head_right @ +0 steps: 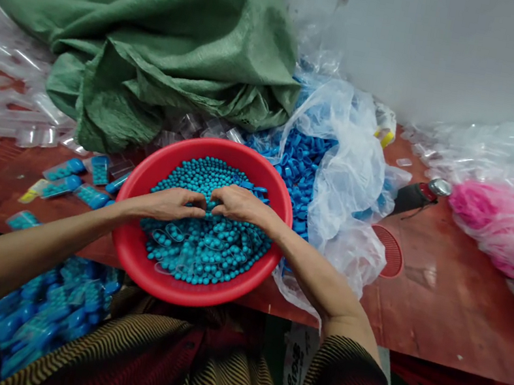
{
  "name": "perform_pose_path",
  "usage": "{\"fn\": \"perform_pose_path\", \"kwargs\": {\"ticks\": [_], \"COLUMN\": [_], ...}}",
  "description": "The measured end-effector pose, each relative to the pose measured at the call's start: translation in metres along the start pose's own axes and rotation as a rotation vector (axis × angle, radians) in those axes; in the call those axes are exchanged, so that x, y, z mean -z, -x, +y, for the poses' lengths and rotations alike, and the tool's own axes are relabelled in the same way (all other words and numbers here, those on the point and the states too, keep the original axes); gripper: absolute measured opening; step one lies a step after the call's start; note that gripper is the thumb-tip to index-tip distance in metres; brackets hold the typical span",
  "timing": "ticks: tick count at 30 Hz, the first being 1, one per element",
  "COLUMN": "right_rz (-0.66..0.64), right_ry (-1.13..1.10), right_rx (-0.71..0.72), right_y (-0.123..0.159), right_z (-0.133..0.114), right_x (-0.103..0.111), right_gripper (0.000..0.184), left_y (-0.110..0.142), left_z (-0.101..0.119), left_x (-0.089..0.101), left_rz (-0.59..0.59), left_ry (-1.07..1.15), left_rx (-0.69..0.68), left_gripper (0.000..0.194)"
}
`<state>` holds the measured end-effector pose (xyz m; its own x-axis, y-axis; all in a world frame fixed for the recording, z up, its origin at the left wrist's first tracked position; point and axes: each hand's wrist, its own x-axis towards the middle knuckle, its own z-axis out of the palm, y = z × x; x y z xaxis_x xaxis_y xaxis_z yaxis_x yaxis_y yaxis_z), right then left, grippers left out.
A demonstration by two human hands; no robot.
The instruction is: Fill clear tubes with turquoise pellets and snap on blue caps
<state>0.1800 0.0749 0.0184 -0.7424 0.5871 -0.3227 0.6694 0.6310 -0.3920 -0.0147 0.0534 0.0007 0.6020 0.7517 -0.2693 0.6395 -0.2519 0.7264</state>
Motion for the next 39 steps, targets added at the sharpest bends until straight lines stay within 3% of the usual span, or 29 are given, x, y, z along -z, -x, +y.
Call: {"fn": "perform_pose_path", "kwargs": {"ticks": [4,8,11,13,15,18,22,25,30,32,36,39], "right_rz": [-0.003,0.142,0.230,0.254,0.295,0.395,0.494,0.393,0.069,0.056,0.145,0.301], "right_ry": [-0.001,0.021,-0.004,-0.117,-0.254,-0.385,-0.301,-0.024,0.401,0.455,0.349,-0.029], "right_rx": [-0.012,-0.133,-0.187,-0.137,-0.065,-0.006,-0.049,-0.067,-0.170,-0.197,-0.279,-0.229], "right_y": [0.000,0.006,0.010,0.008,0.003,-0.007,-0.007,0.008,0.032,0.033,0.027,0.016], "right_z": [0.001,-0.007,-0.011,-0.010,-0.008,-0.004,0.001,0.006,0.016,0.020,0.025,0.021], "right_x": [0.003,0.011,0.018,0.022,0.024,0.024,0.024,0.022,-0.001,-0.011,-0.012,-0.003], "right_gripper": [0.021,0.031,0.031,0.028,0.026,0.025,0.019,0.018,0.026,0.031,0.029,0.026], "left_y": [0.003,0.006,0.002,-0.006,-0.015,-0.026,-0.022,-0.013,-0.003,-0.002,-0.002,-0.004], "left_z": [0.006,0.009,0.009,0.009,0.010,0.014,0.020,0.020,0.015,0.014,0.013,0.013], "left_x": [-0.005,-0.008,-0.007,-0.004,-0.001,0.002,0.003,0.004,0.006,0.005,0.002,-0.001], "left_rz": [-0.053,-0.066,0.137,0.319,0.383,0.327,0.246,0.219,0.148,0.094,0.070,0.116], "left_ry": [-0.102,-0.095,0.001,0.070,0.162,0.399,0.725,0.815,0.911,0.927,0.865,0.820], "left_rx": [-0.019,-0.034,0.040,0.076,0.030,-0.049,0.107,0.186,0.263,0.275,0.294,0.246], "left_gripper": [0.020,0.019,0.023,0.032,0.039,0.035,0.026,0.029,0.028,0.026,0.024,0.026]}}
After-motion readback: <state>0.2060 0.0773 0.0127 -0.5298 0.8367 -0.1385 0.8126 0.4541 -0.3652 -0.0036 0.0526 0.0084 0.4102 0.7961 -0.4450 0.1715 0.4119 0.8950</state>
